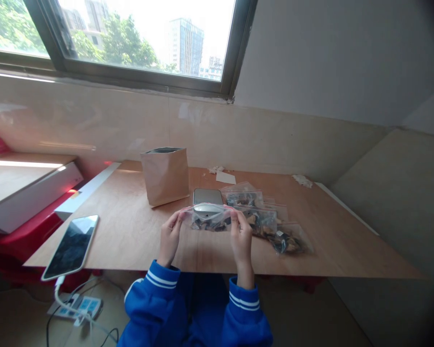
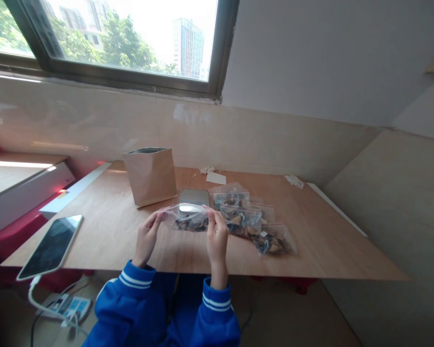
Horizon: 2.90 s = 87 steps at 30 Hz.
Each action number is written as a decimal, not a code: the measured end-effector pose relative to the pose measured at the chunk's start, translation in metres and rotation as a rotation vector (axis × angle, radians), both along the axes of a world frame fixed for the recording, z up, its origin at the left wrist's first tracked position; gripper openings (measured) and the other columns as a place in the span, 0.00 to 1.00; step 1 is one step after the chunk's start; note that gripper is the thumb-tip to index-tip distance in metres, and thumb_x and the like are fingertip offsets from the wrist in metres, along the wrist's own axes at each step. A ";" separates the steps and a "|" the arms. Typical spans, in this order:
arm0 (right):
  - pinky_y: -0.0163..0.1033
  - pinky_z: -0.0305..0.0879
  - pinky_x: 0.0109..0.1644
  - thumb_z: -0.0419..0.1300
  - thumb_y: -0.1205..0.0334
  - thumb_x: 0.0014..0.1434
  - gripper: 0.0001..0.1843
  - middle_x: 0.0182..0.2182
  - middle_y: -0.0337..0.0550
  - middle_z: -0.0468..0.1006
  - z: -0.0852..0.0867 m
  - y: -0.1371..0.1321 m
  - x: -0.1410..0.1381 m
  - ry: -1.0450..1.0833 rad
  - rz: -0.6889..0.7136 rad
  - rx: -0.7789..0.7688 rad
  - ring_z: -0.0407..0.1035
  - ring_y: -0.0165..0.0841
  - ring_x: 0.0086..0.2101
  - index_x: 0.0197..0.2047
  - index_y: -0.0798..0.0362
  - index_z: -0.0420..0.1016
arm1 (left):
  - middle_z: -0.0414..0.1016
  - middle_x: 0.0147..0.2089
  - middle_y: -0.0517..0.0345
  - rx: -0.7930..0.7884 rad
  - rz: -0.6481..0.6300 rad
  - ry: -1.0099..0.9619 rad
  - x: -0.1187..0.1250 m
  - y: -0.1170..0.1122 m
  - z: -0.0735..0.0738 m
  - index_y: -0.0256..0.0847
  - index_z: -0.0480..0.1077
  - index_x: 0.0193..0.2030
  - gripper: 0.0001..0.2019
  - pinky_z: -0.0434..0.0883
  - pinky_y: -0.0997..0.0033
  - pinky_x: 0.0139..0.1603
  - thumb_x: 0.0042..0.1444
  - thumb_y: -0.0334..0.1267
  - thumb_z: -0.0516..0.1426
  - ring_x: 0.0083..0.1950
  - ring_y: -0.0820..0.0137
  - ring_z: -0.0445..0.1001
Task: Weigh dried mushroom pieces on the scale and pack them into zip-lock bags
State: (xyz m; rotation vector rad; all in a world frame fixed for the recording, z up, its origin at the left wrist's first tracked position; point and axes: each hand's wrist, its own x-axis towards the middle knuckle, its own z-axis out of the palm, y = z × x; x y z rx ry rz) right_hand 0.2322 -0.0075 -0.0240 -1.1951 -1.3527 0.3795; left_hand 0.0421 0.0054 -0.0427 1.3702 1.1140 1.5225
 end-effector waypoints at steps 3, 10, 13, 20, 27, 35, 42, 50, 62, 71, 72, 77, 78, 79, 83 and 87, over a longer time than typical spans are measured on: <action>0.44 0.63 0.54 0.46 0.50 0.68 0.21 0.44 0.47 0.80 -0.002 0.003 -0.007 -0.004 0.003 -0.013 0.72 0.39 0.47 0.41 0.51 0.76 | 0.79 0.49 0.53 -0.008 0.012 0.033 0.001 -0.003 0.001 0.42 0.75 0.49 0.17 0.68 0.61 0.57 0.62 0.49 0.53 0.53 0.61 0.74; 0.42 0.67 0.46 0.45 0.44 0.67 0.24 0.30 0.44 0.80 -0.023 0.014 -0.003 0.124 0.014 -0.078 0.73 0.37 0.36 0.37 0.52 0.74 | 0.80 0.38 0.53 -0.037 0.109 -0.087 -0.002 -0.004 0.003 0.39 0.71 0.44 0.15 0.72 0.63 0.48 0.60 0.49 0.55 0.43 0.63 0.79; 0.41 0.68 0.42 0.46 0.43 0.66 0.25 0.30 0.44 0.80 -0.034 0.019 0.004 0.120 0.112 -0.142 0.74 0.37 0.34 0.40 0.53 0.75 | 0.80 0.40 0.52 -0.048 0.089 -0.110 -0.004 0.000 0.002 0.39 0.70 0.43 0.15 0.74 0.62 0.46 0.60 0.49 0.55 0.42 0.63 0.79; 0.40 0.71 0.38 0.60 0.43 0.57 0.21 0.31 0.44 0.80 -0.051 0.024 0.009 0.240 0.111 -0.204 0.74 0.36 0.34 0.39 0.54 0.76 | 0.79 0.40 0.51 -0.074 0.180 -0.062 -0.011 0.007 -0.016 0.39 0.70 0.44 0.16 0.72 0.60 0.48 0.58 0.50 0.56 0.44 0.62 0.78; 0.42 0.73 0.39 0.59 0.44 0.58 0.22 0.37 0.48 0.81 -0.059 0.028 0.010 0.197 0.062 -0.212 0.75 0.39 0.38 0.41 0.55 0.78 | 0.78 0.43 0.51 -0.066 0.225 0.069 -0.019 0.010 -0.022 0.39 0.73 0.42 0.17 0.69 0.62 0.50 0.57 0.51 0.57 0.47 0.62 0.76; 0.40 0.69 0.38 0.55 0.46 0.60 0.21 0.37 0.48 0.80 -0.055 0.027 0.007 0.060 -0.031 -0.137 0.73 0.37 0.36 0.39 0.55 0.79 | 0.77 0.40 0.52 -0.067 0.246 0.110 -0.021 0.013 -0.026 0.41 0.73 0.38 0.17 0.70 0.62 0.47 0.55 0.54 0.57 0.45 0.61 0.75; 0.39 0.67 0.37 0.56 0.45 0.59 0.21 0.33 0.47 0.79 -0.062 0.032 0.000 0.085 -0.115 -0.148 0.70 0.34 0.31 0.37 0.56 0.78 | 0.75 0.41 0.51 -0.066 0.270 0.131 -0.017 0.015 -0.033 0.40 0.69 0.41 0.17 0.70 0.63 0.44 0.58 0.53 0.55 0.45 0.61 0.74; 0.42 0.70 0.43 0.58 0.44 0.57 0.20 0.35 0.45 0.79 -0.070 0.036 -0.005 0.248 0.036 -0.172 0.74 0.37 0.37 0.39 0.54 0.73 | 0.75 0.42 0.52 -0.104 0.145 0.032 -0.015 0.014 -0.032 0.40 0.70 0.41 0.17 0.71 0.65 0.45 0.56 0.52 0.57 0.45 0.63 0.74; 0.40 0.68 0.44 0.59 0.47 0.57 0.18 0.35 0.43 0.78 -0.066 0.033 -0.006 0.303 0.099 -0.206 0.72 0.35 0.37 0.39 0.54 0.74 | 0.76 0.39 0.54 -0.094 0.125 -0.016 -0.009 0.012 -0.031 0.39 0.70 0.39 0.16 0.69 0.69 0.42 0.57 0.52 0.57 0.41 0.67 0.74; 0.39 0.68 0.41 0.60 0.47 0.56 0.18 0.33 0.42 0.77 -0.064 0.032 -0.007 0.298 0.054 -0.179 0.71 0.34 0.34 0.36 0.54 0.74 | 0.75 0.39 0.53 -0.090 0.154 0.031 -0.006 0.013 -0.035 0.39 0.70 0.40 0.17 0.69 0.68 0.43 0.57 0.52 0.56 0.41 0.65 0.74; 0.39 0.67 0.41 0.60 0.46 0.56 0.18 0.32 0.41 0.77 -0.064 0.032 -0.007 0.307 0.051 -0.183 0.70 0.33 0.33 0.36 0.54 0.74 | 0.75 0.39 0.54 -0.091 0.143 0.028 -0.006 0.013 -0.035 0.39 0.69 0.40 0.17 0.69 0.68 0.43 0.58 0.52 0.55 0.41 0.66 0.74; 0.37 0.67 0.38 0.61 0.47 0.56 0.16 0.29 0.39 0.75 -0.066 0.032 -0.007 0.371 0.161 -0.225 0.70 0.33 0.32 0.36 0.53 0.72 | 0.75 0.38 0.56 -0.130 0.020 -0.018 -0.008 0.014 -0.039 0.39 0.69 0.41 0.16 0.70 0.70 0.41 0.56 0.51 0.57 0.39 0.68 0.74; 0.36 0.67 0.39 0.62 0.48 0.55 0.16 0.30 0.39 0.75 -0.066 0.031 -0.007 0.373 0.191 -0.231 0.70 0.32 0.32 0.36 0.53 0.72 | 0.75 0.38 0.56 -0.138 -0.001 -0.026 -0.008 0.014 -0.039 0.39 0.69 0.42 0.16 0.70 0.70 0.41 0.56 0.50 0.58 0.40 0.68 0.74; 0.36 0.67 0.39 0.62 0.49 0.55 0.15 0.30 0.39 0.75 -0.065 0.031 -0.007 0.370 0.211 -0.236 0.70 0.32 0.33 0.37 0.53 0.72 | 0.75 0.39 0.55 -0.142 -0.015 -0.033 -0.008 0.014 -0.039 0.38 0.70 0.42 0.16 0.70 0.70 0.41 0.56 0.50 0.58 0.40 0.68 0.74; 0.36 0.67 0.40 0.62 0.50 0.55 0.15 0.30 0.40 0.76 -0.062 0.029 -0.009 0.342 0.217 -0.242 0.71 0.32 0.33 0.37 0.54 0.74 | 0.77 0.39 0.54 -0.136 -0.022 -0.056 -0.007 0.014 -0.038 0.38 0.71 0.41 0.15 0.71 0.70 0.42 0.55 0.49 0.59 0.41 0.67 0.75; 0.37 0.68 0.40 0.63 0.49 0.55 0.16 0.31 0.42 0.78 -0.061 0.030 -0.009 0.341 0.181 -0.230 0.72 0.33 0.33 0.36 0.55 0.75 | 0.78 0.37 0.54 -0.155 0.023 -0.054 -0.008 0.013 -0.034 0.37 0.73 0.39 0.15 0.71 0.70 0.41 0.53 0.48 0.61 0.40 0.67 0.75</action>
